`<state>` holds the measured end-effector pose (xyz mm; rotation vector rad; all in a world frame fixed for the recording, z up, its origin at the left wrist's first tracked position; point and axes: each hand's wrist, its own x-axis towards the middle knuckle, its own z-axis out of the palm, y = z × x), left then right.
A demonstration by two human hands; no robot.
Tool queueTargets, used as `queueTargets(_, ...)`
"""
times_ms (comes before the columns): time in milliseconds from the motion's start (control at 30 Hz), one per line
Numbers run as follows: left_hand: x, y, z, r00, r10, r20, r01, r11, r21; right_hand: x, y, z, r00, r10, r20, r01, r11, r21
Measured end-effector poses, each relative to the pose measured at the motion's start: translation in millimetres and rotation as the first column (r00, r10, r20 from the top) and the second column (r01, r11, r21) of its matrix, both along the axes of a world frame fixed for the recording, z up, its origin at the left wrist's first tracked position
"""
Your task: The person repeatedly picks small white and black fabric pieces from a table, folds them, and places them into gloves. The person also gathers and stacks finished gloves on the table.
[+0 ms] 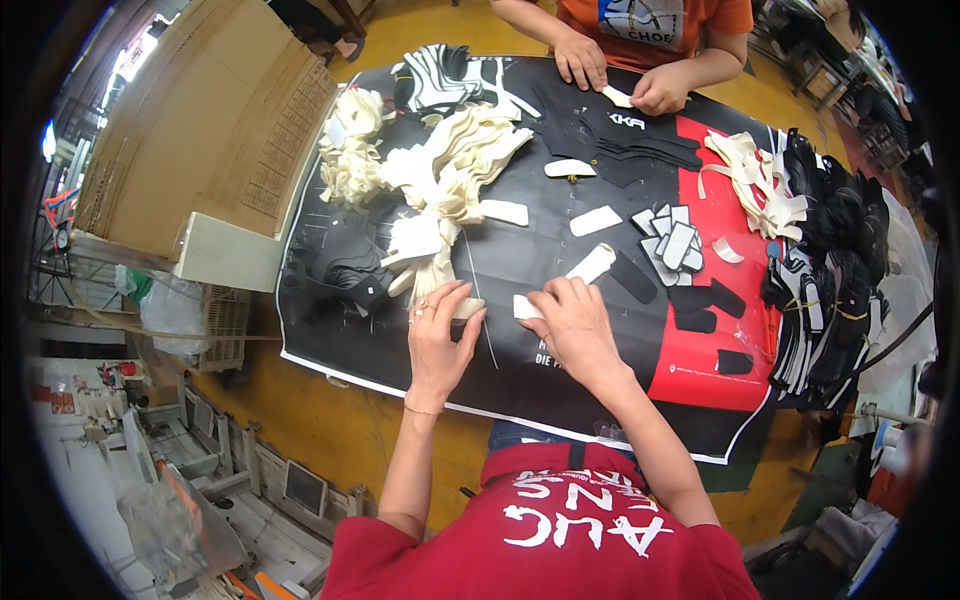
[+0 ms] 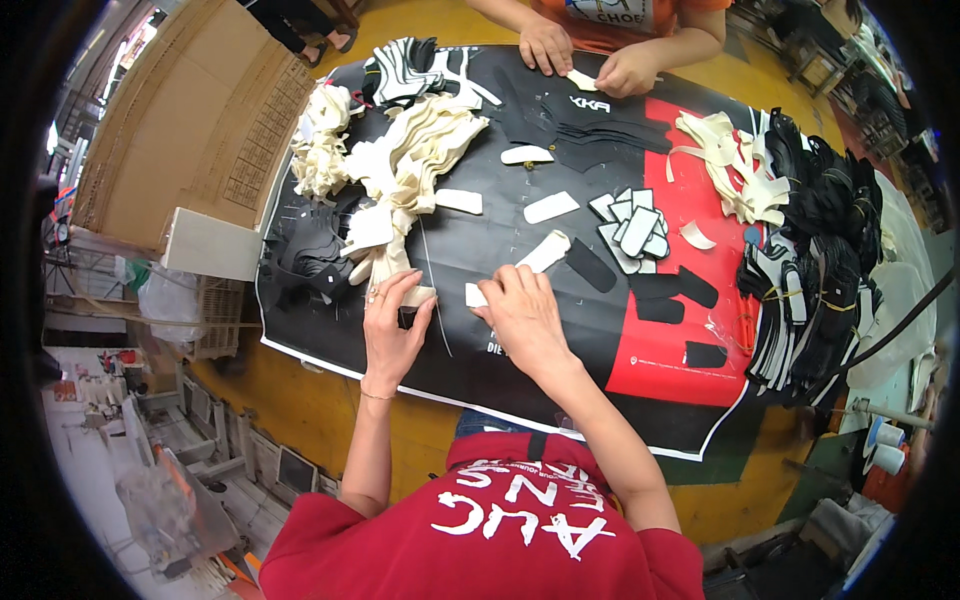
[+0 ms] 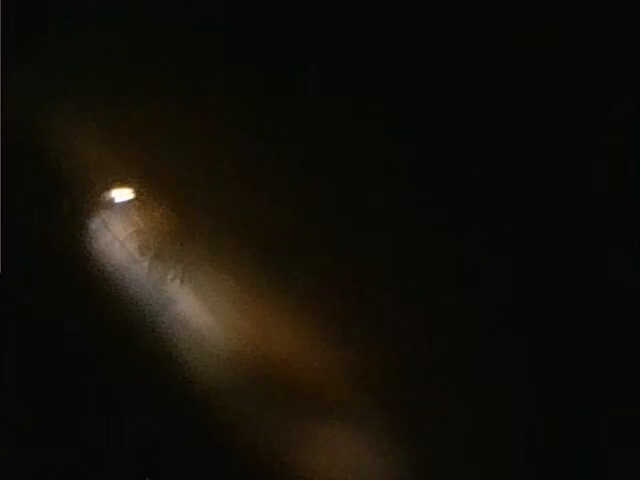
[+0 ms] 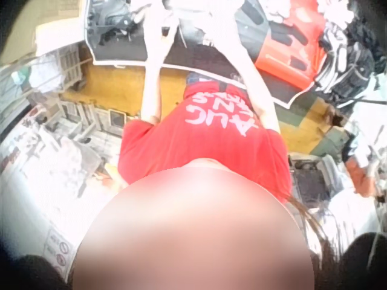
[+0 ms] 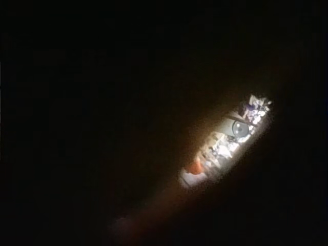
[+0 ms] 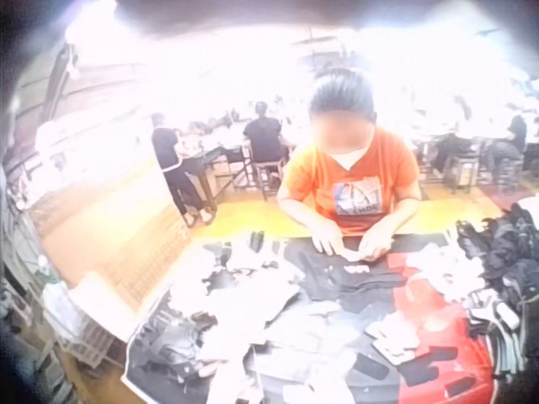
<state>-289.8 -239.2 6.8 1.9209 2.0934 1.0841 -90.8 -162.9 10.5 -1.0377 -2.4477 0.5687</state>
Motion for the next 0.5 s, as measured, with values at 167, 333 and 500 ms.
queueTargets(167,19.6,12.3,-2.5,0.994,-0.074,-0.079,0.072,0.997,-0.036,31.7,-22.0,-1.4,0.989,-0.126,-0.071,0.130,0.990,0.051)
queueTargets(333,48.9,14.4,4.8,0.990,-0.045,-0.134,0.046,0.999,0.005,51.4,-37.4,-5.8,0.968,-0.174,-0.181,0.174,0.985,-0.012)
queueTargets(500,82.2,5.3,16.2,0.744,-0.151,0.650,0.352,0.917,-0.189,68.2,-40.9,9.1,0.839,-0.337,-0.427,0.077,0.851,-0.520)
